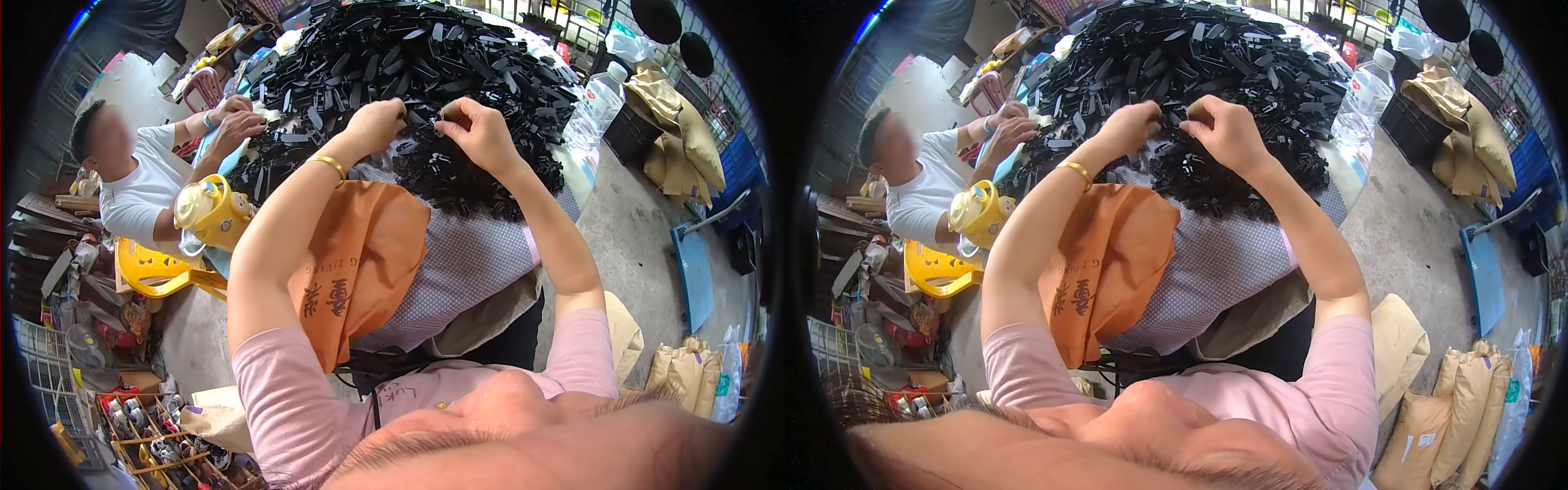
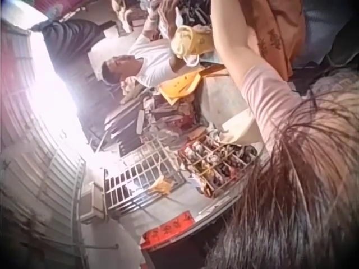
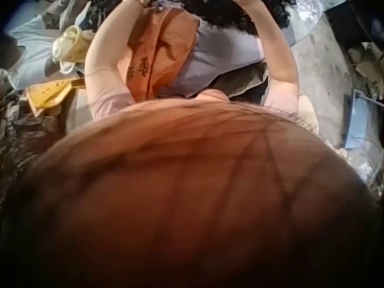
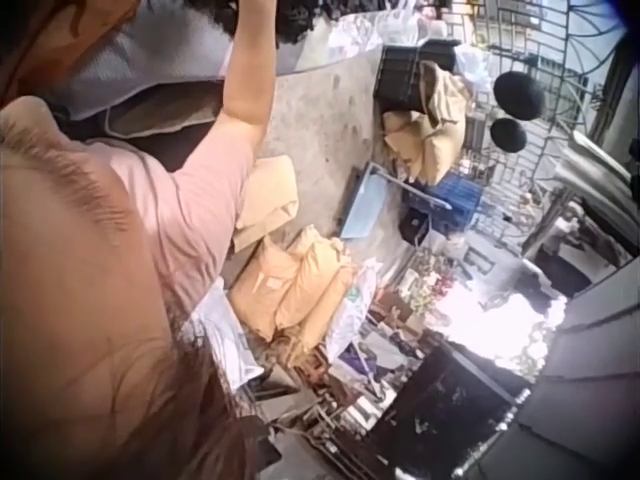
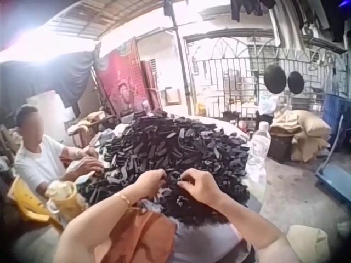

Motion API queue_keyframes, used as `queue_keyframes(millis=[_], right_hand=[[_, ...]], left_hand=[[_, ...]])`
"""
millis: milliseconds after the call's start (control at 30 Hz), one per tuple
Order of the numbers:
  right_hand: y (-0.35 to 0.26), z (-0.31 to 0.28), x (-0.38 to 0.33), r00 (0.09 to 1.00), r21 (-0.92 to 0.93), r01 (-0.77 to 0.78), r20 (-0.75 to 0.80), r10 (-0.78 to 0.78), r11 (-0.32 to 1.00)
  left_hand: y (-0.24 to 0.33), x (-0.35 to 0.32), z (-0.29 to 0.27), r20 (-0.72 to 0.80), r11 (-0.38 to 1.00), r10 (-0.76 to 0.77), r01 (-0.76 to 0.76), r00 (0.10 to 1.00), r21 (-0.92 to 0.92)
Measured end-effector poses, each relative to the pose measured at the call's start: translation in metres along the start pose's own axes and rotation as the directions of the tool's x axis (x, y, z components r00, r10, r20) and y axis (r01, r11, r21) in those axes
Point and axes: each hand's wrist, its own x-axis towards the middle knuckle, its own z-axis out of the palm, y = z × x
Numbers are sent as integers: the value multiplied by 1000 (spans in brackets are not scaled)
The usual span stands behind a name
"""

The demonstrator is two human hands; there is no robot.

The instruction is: Inspecting and cleaning small black plastic parts from a large pile on a table.

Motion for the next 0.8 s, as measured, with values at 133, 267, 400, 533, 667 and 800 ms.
queue_keyframes(millis=[133, 267, 400, 533, 667, 800], right_hand=[[1, 14, -2, 999, 164, -36, -4, 37, 986], [-18, 17, -18, 1000, 301, 26, -13, -23, 953], [-30, 13, -26, 989, 271, 111, -128, -79, 956], [-29, 10, -29, 992, 215, 99, -95, -81, 972], [-31, 11, -28, 976, 116, 197, -117, -184, 974], [-19, 6, -27, 972, 35, 229, -55, -227, 973]], left_hand=[[11, -18, -20, 121, 537, -192, 207, 974, -817], [46, -57, -32, 242, 21, -71, 244, 968, -970], [58, -71, -23, 194, -166, -45, 184, 980, -969], [58, -72, -10, 236, -99, 9, 236, 972, -967], [64, -67, -12, 137, 337, -152, 181, 979, -924], [68, -67, -23, 145, 337, -246, 225, 958, -914]])
